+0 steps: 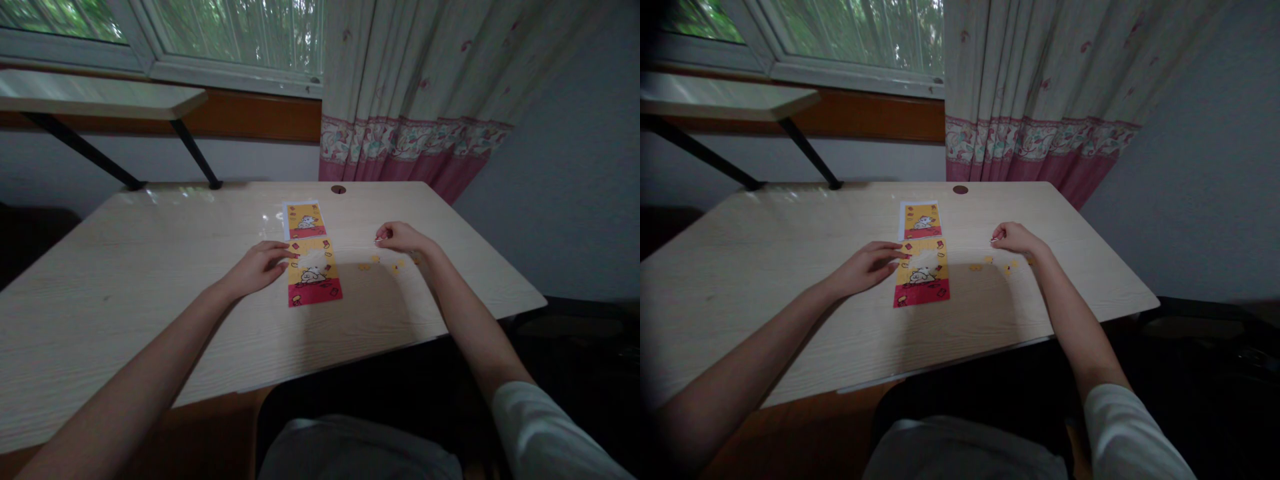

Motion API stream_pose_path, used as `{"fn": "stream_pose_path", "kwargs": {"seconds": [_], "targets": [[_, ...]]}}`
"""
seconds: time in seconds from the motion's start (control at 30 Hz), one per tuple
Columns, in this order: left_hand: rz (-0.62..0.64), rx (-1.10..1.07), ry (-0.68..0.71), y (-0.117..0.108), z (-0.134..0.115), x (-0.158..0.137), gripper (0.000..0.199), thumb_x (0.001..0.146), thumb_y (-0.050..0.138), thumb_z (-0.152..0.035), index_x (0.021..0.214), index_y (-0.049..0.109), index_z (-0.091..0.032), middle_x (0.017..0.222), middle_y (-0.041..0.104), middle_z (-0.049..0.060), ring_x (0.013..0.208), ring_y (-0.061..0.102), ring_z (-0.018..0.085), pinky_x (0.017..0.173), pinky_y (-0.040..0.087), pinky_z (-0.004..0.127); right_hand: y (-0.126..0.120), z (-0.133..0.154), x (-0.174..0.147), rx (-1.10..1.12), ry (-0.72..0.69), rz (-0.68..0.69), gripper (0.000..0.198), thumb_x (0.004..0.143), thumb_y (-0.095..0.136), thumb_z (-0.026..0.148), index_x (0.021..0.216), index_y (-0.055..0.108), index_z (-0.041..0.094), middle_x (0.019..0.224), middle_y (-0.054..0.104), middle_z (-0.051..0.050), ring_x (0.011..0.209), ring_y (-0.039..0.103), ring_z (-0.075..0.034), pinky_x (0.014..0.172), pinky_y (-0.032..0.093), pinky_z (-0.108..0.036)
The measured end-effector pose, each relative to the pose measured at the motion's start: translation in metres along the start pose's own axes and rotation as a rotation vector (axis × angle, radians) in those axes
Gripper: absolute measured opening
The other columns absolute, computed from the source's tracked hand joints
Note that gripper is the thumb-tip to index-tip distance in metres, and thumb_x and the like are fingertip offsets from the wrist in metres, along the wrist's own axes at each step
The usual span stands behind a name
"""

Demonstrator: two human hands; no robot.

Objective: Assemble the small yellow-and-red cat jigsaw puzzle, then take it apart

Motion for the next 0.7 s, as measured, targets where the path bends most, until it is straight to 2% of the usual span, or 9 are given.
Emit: {"fn": "stream_pose_path", "kwargs": {"seconds": [0.1, 0.33, 0.57, 0.7], "targets": [[0.001, 0.000, -0.002, 0.000, 0.001, 0.000, 0.031, 0.083, 0.044, -0.027, 0.107, 0.062, -0.020, 0.114, 0.057, 0.009, 0.109, 0.052, 0.023, 0.093, 0.042, 0.044, 0.001, 0.001, 0.000, 0.070, -0.023, -0.007, 0.022, 0.061, 0.066, 0.026, 0.078, 0.059, 0.014, 0.071, 0.058, -0.002, 0.059, 0.048, -0.009, 0.055, 0.037, -0.021], [-0.007, -0.008, 0.004, 0.002, 0.002, 0.000, 0.030, 0.083, 0.045, -0.028, 0.106, 0.063, -0.020, 0.113, 0.059, 0.009, 0.107, 0.052, 0.022, 0.092, 0.043, 0.044, 0.005, 0.009, -0.001, 0.372, -0.041, 0.080, 0.024, 0.056, 0.067, 0.023, 0.075, 0.054, 0.016, 0.063, 0.052, 0.003, 0.055, 0.045, -0.008, 0.051, 0.035, -0.020], [-0.016, -0.013, 0.008, 0.002, 0.003, -0.001, 0.029, 0.084, 0.045, -0.028, 0.107, 0.062, -0.021, 0.113, 0.058, 0.008, 0.108, 0.052, 0.022, 0.093, 0.043, 0.043, -0.006, 0.025, -0.003, 0.619, -0.107, -0.102, 0.028, 0.060, 0.072, 0.032, 0.079, 0.060, 0.015, 0.071, 0.062, -0.002, 0.063, 0.053, -0.010, 0.059, 0.042, -0.023], [-0.011, -0.007, 0.007, 0.001, 0.001, 0.000, 0.029, 0.083, 0.046, -0.026, 0.107, 0.062, -0.021, 0.114, 0.058, 0.008, 0.107, 0.052, 0.022, 0.092, 0.043, 0.043, -0.001, 0.038, -0.001, 0.714, -0.093, -0.127, 0.029, 0.065, 0.070, 0.038, 0.080, 0.064, 0.014, 0.070, 0.064, -0.003, 0.063, 0.055, -0.010, 0.059, 0.042, -0.023]]}}
Point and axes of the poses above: each hand's wrist, its own x-axis towards the middle knuckle, its own y-axis out of the palm, z = x × y, the point moved 5 cm from there along x, towards the middle knuckle
